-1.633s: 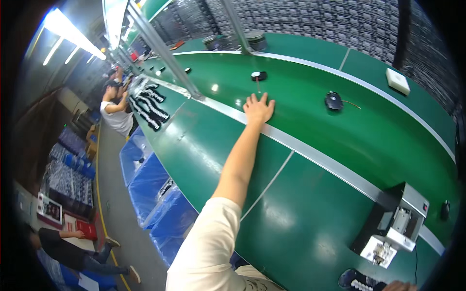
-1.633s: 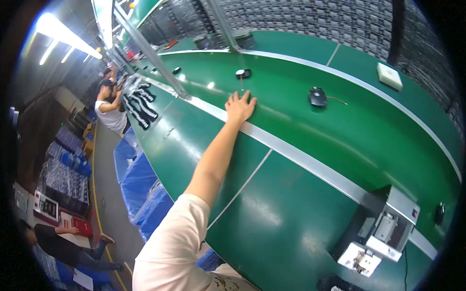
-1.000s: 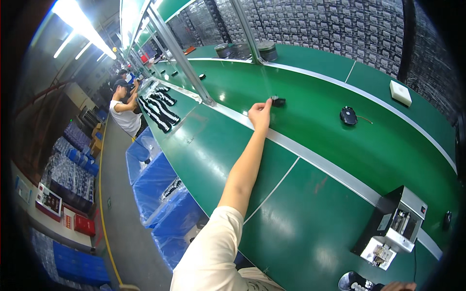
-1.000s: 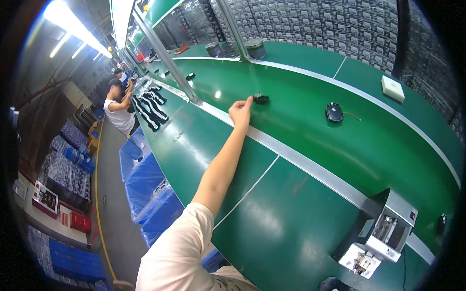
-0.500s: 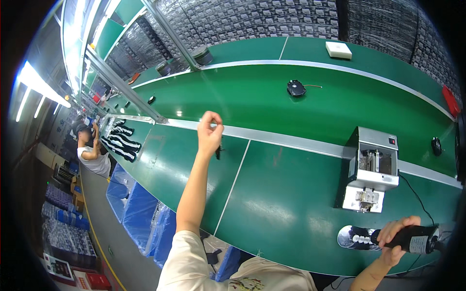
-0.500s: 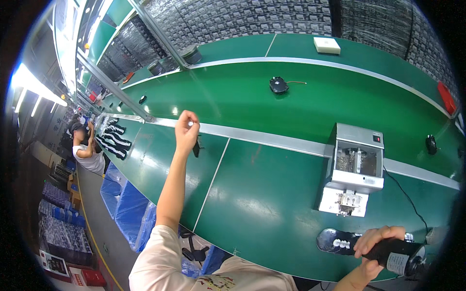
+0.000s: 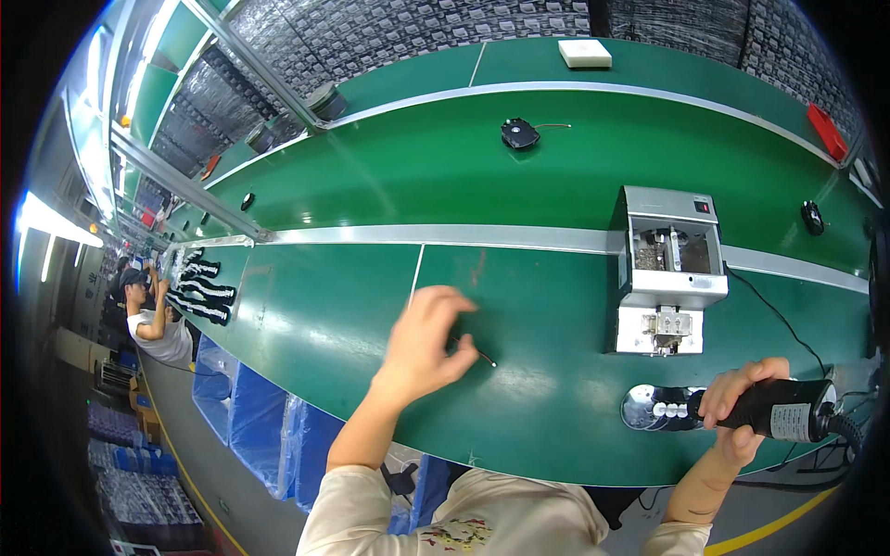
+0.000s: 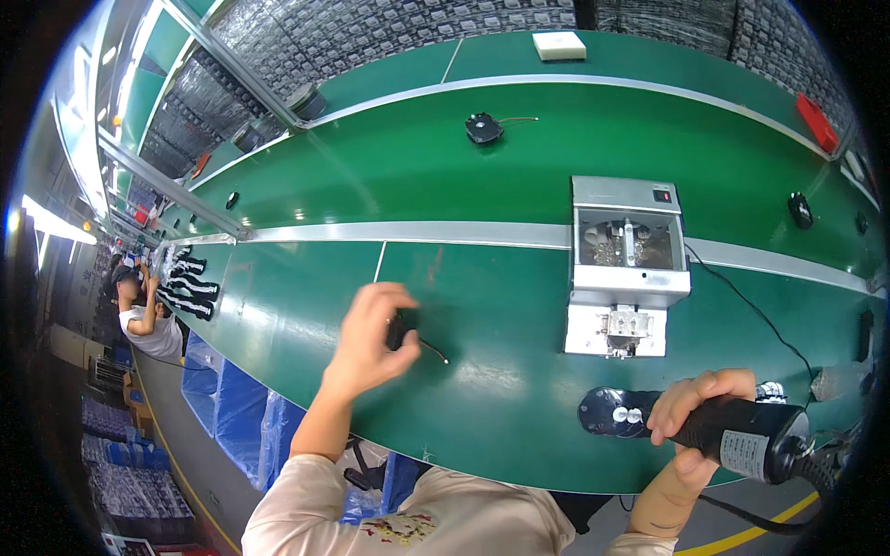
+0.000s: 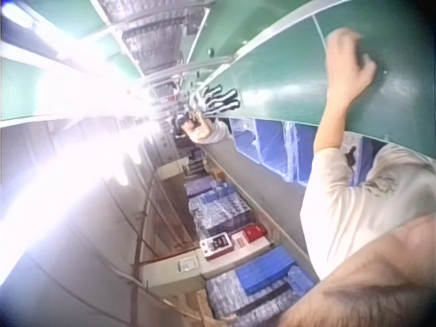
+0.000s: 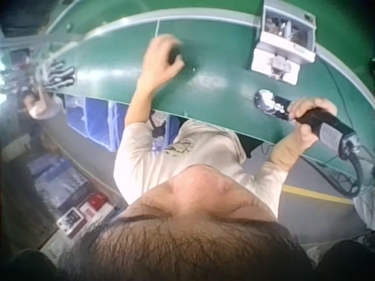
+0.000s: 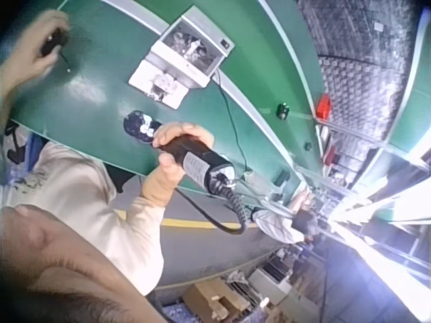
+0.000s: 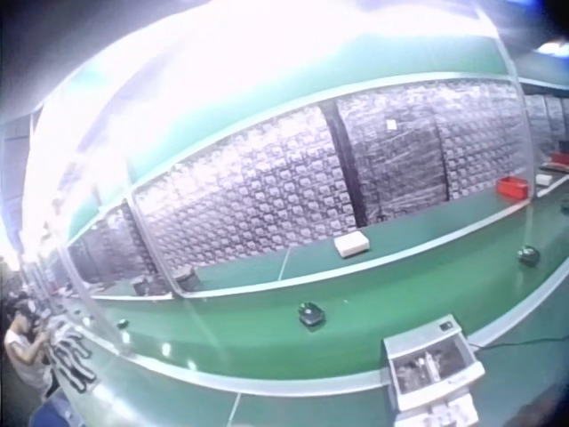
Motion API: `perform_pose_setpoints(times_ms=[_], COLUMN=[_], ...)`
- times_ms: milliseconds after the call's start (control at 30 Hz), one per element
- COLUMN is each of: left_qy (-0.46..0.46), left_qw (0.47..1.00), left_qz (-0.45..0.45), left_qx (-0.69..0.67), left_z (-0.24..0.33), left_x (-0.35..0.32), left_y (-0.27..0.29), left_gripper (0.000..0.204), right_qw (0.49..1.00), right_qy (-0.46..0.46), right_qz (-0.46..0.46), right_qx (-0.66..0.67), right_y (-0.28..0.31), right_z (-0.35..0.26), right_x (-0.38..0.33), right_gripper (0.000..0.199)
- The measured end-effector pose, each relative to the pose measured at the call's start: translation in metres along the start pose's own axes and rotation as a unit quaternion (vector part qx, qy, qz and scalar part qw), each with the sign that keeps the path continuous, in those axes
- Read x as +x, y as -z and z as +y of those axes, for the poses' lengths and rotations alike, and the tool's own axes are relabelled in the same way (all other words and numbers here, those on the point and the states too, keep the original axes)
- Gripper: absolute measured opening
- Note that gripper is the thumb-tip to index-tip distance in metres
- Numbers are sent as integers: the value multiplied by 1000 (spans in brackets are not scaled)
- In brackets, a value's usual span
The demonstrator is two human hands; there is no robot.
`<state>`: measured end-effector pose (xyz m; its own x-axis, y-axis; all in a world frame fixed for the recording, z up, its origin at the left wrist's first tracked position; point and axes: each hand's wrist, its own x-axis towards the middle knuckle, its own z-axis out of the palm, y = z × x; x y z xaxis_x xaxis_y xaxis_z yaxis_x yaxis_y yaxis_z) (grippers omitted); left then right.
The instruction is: The person assembles electronic component casings by hand on a factory assembly line, using an electric screwdriver and a screw feeder to secure screws into the casings.
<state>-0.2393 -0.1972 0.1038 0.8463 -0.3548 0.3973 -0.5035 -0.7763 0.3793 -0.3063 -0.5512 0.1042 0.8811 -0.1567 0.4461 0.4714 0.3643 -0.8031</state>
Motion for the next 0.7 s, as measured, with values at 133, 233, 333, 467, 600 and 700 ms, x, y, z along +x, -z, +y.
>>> perform_pose_setpoints(times_ms=[133,233,333,467,600,700], left_qy=[130,194,241,93,-93,-204], left_qw=[987,975,966,995,971,939], left_qz=[20,6,-2,-20,-95,-135], left_qx=[91,111,96,-24,-201,-243], left_z=[-9,-15,-17,-8,39,75], left_x=[-31,-43,-41,-30,-26,-17], left_y=[7,0,-11,-26,-58,-86], left_gripper=[49,49,46,38,29,26], right_qw=[1000,999,999,999,1000,1000], right_qy=[6,6,4,6,8,17], right_qz=[-14,-37,-38,-30,19,7], right_qx=[7,25,23,26,16,-21], right_y=[4,5,5,7,-9,-4], right_z=[-4,-6,-8,-7,-5,-2], right_x=[-3,-3,-6,-5,7,16], right_gripper=[68,68,68,69,70,66])
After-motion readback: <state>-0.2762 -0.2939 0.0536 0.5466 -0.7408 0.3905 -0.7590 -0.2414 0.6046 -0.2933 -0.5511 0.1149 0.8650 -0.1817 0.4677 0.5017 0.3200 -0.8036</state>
